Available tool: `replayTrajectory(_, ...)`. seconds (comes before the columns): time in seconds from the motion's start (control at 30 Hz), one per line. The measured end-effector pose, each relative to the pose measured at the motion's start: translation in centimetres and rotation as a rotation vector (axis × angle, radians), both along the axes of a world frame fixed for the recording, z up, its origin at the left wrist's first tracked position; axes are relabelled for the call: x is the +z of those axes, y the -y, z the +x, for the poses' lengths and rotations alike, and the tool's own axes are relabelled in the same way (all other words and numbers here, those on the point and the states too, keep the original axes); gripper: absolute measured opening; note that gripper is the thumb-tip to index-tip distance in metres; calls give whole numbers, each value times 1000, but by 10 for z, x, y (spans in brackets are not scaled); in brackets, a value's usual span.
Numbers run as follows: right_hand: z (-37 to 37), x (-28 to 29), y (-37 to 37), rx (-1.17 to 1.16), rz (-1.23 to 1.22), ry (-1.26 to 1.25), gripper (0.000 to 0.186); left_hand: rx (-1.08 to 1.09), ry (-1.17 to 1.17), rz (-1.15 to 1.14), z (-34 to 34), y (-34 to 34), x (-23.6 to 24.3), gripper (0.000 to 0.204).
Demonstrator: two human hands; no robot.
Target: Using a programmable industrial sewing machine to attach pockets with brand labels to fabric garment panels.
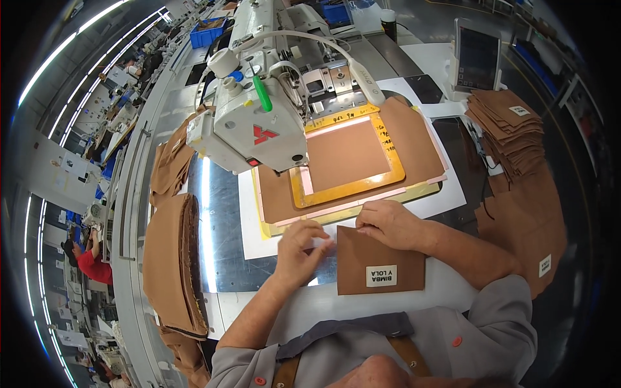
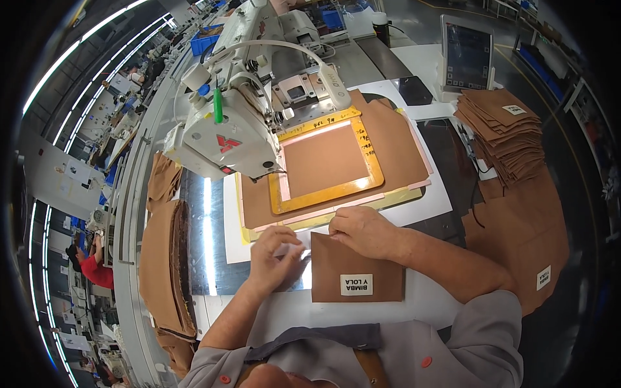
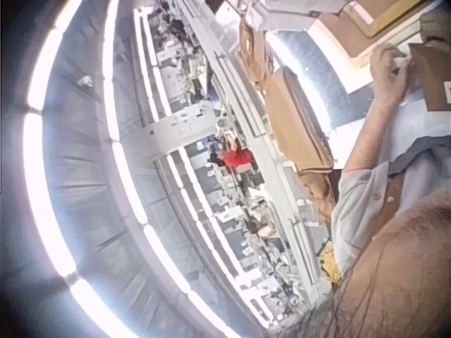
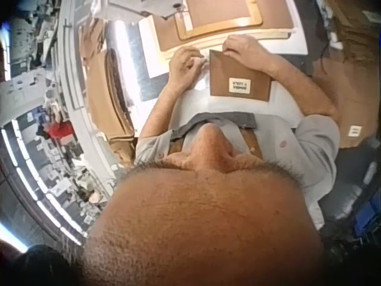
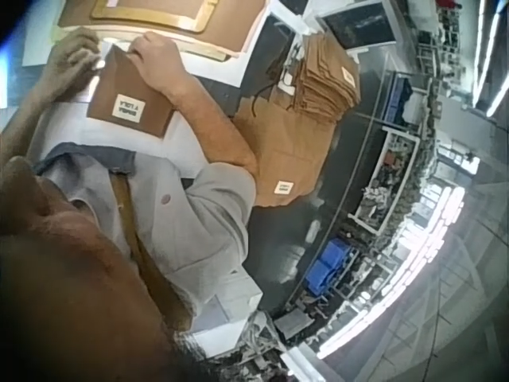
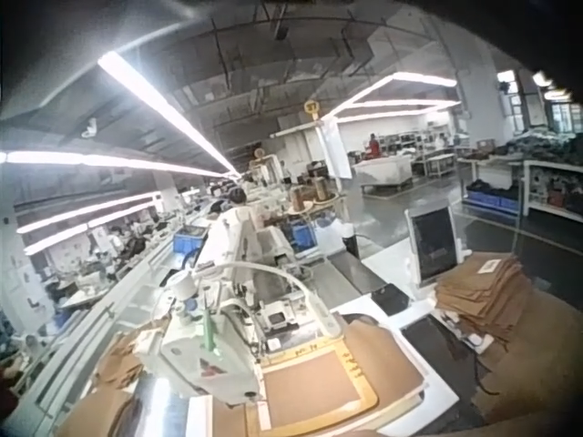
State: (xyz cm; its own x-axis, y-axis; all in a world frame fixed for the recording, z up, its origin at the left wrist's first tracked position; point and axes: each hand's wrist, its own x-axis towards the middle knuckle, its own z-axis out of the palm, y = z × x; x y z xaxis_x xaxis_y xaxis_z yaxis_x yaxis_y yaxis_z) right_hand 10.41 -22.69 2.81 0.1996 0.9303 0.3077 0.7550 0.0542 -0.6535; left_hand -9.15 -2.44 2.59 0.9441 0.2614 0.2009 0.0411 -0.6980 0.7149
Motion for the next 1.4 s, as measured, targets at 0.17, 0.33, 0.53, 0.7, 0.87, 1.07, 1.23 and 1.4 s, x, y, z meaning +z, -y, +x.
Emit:
replayTrajectory(0.17,1,9,3,14,-76,-60,10,-174,141,265,-3,31,12,42)
replayTrajectory(0.33,4,8,5,27,-76,-81,11,-168,142,370,-8,28,4,52)
replayTrajectory(0.53,2,13,6,17,-105,-12,13,-185,182,477,-4,35,12,48)
replayTrajectory(0.7,27,32,13,-165,-23,346,23,-296,210,522,-6,36,8,45)
replayTrajectory(0.87,147,58,40,-732,94,580,30,-215,195,533,-6,35,7,42)
replayTrajectory(1.07,263,74,112,-1245,-387,470,57,-93,222,449,2,31,12,41)
replayTrajectory(1.23,291,79,116,-1273,-509,454,67,163,190,412,1,-38,12,37)
replayTrajectory(1.4,303,82,128,-1333,-589,351,73,418,127,671,2,-94,-6,36)
